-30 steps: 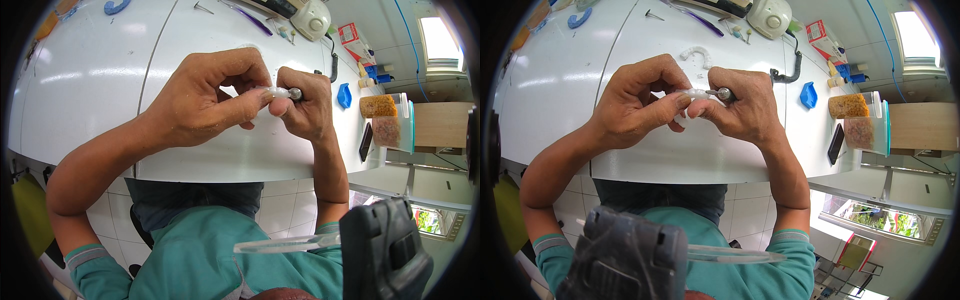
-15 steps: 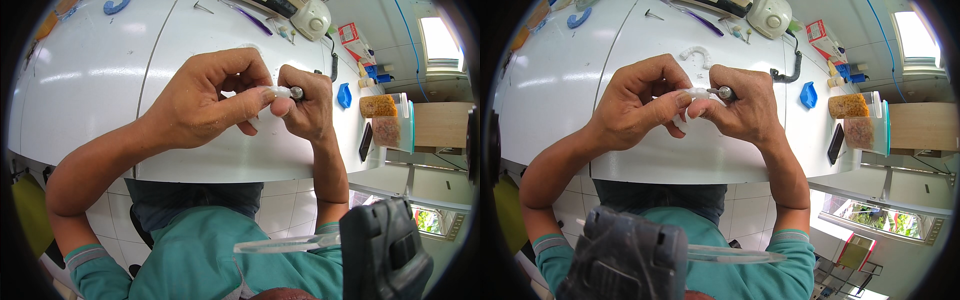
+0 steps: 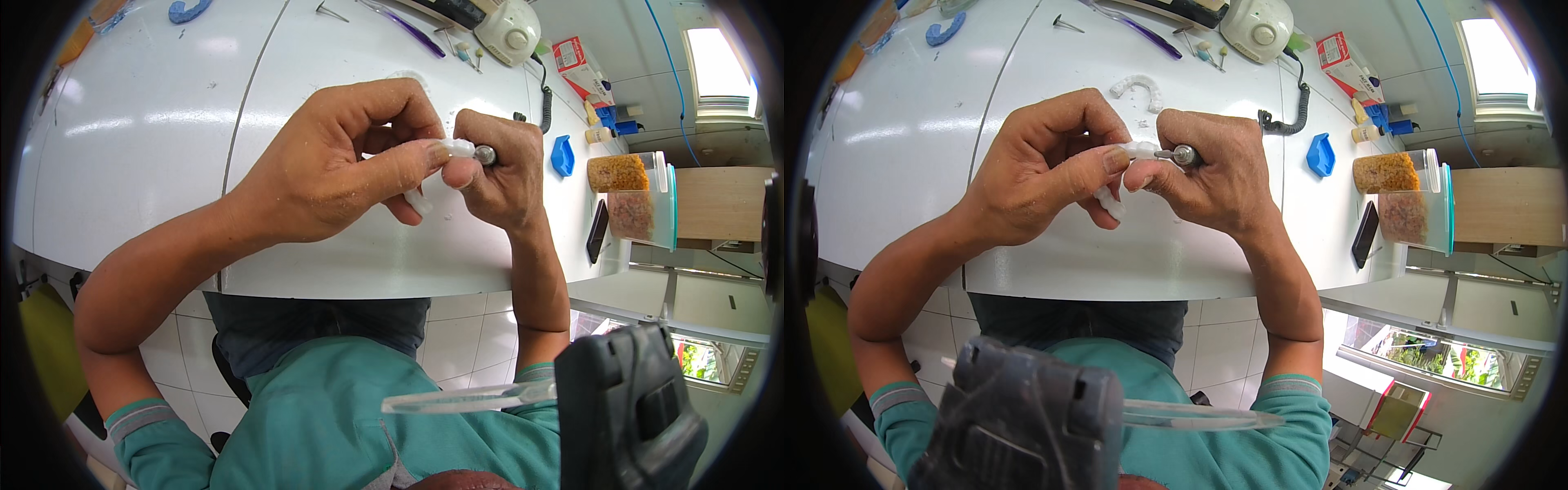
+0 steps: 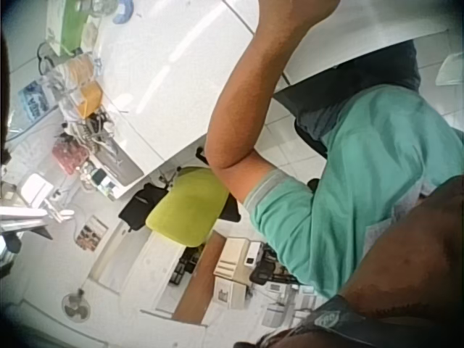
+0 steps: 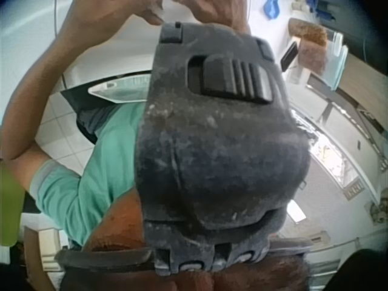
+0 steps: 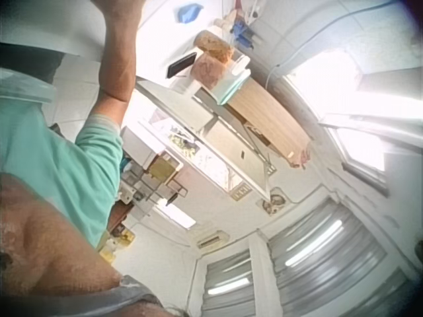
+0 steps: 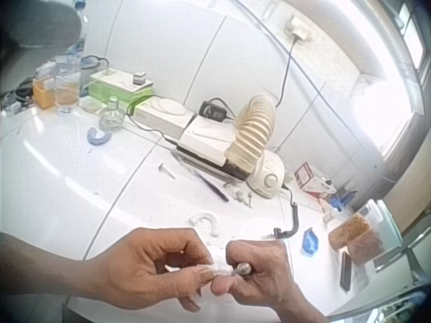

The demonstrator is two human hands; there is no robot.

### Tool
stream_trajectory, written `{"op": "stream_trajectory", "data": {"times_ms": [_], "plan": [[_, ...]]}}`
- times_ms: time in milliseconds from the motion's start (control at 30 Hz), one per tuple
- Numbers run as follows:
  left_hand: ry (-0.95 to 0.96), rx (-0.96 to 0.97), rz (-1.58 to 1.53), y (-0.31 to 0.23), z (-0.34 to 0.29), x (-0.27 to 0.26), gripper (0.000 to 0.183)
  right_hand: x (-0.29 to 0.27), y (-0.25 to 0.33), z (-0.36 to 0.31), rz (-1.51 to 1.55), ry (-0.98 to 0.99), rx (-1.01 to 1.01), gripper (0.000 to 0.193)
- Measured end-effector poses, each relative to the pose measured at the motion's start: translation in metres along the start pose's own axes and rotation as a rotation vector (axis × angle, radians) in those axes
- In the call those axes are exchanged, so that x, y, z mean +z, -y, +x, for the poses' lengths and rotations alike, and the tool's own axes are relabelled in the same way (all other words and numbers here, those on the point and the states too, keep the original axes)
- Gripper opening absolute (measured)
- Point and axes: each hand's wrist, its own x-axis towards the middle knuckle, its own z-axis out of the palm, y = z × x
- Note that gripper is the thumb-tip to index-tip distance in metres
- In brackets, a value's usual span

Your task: The person uses a rotary handpiece to grind and shape a white dental prosthesis held in their left hand. They rotate the object to access different surfaces while applying the tool to smooth the edges and contours.

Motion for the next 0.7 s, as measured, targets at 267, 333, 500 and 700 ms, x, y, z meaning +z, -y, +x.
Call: {"op": "stream_trajectory", "data": {"times_ms": [267, 333, 500, 700], "plan": [[0.031, -0.026, -0.038, 0.0014, 0.0000, -0.0012, 0.023, 0.0004, -0.0008, 0.0014, -0.027, -0.017, -0.010, 0.072], [0.032, -0.027, -0.052, 0.0016, -0.0002, -0.0011, 0.023, 0.0003, -0.0003, 0.0016, -0.027, -0.018, -0.009, 0.072], [0.024, -0.038, -0.058, 0.0014, -0.0004, -0.0004, 0.024, 0.0003, 0.0001, 0.0014, -0.051, -0.022, -0.019, 0.070], [0.013, -0.073, -0.073, 0.0006, 0.0007, 0.0002, 0.024, 0.0025, 0.0010, 0.0008, 0.001, -0.040, -0.017, 0.067]]}}
